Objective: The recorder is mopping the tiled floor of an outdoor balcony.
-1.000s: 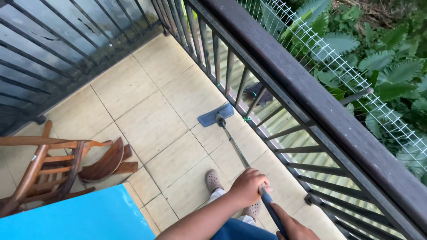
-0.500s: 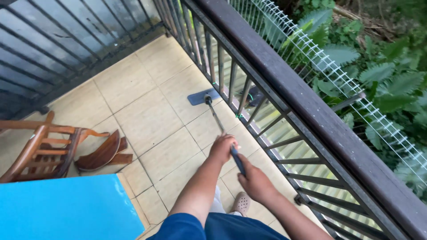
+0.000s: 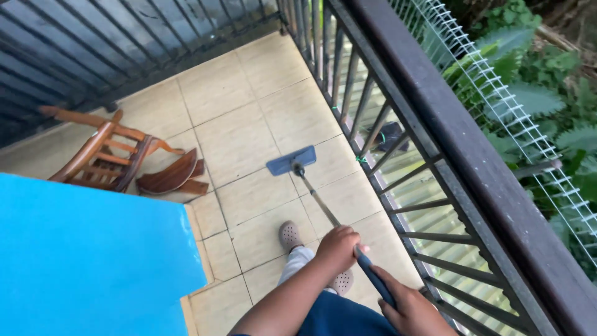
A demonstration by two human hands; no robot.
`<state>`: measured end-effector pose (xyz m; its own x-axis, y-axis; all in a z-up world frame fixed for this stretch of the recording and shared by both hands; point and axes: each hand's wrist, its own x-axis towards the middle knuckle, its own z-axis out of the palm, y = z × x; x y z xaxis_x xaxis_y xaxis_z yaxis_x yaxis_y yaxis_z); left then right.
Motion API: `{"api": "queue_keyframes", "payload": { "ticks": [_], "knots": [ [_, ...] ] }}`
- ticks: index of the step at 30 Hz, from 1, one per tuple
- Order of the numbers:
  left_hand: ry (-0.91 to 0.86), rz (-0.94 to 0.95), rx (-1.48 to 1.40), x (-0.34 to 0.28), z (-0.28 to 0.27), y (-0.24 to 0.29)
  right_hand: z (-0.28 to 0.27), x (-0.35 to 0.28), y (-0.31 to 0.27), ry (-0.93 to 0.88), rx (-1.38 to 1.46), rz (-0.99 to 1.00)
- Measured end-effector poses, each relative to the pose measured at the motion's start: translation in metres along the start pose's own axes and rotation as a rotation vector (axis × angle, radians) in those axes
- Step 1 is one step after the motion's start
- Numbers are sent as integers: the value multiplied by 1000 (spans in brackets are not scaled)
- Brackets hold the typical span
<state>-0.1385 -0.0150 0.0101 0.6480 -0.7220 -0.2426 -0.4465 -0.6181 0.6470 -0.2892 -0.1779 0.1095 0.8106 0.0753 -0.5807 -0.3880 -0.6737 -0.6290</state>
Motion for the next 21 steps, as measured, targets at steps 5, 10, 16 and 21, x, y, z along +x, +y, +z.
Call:
{"api": "queue_keyframes", "payload": {
  "ticks": [5, 10, 16, 21],
  "knots": [
    [124, -152, -26, 29, 28, -75, 13, 62, -22, 6, 74, 13],
    [243, -289, 4, 38, 41, -138, 30, 98, -39, 36, 144, -161],
    [124, -165, 67, -29, -8, -70, 1, 27, -91, -82, 28, 27],
    [320, -164, -129, -109, 9, -59, 33, 2, -74, -261, -26, -16]
  ]
}}
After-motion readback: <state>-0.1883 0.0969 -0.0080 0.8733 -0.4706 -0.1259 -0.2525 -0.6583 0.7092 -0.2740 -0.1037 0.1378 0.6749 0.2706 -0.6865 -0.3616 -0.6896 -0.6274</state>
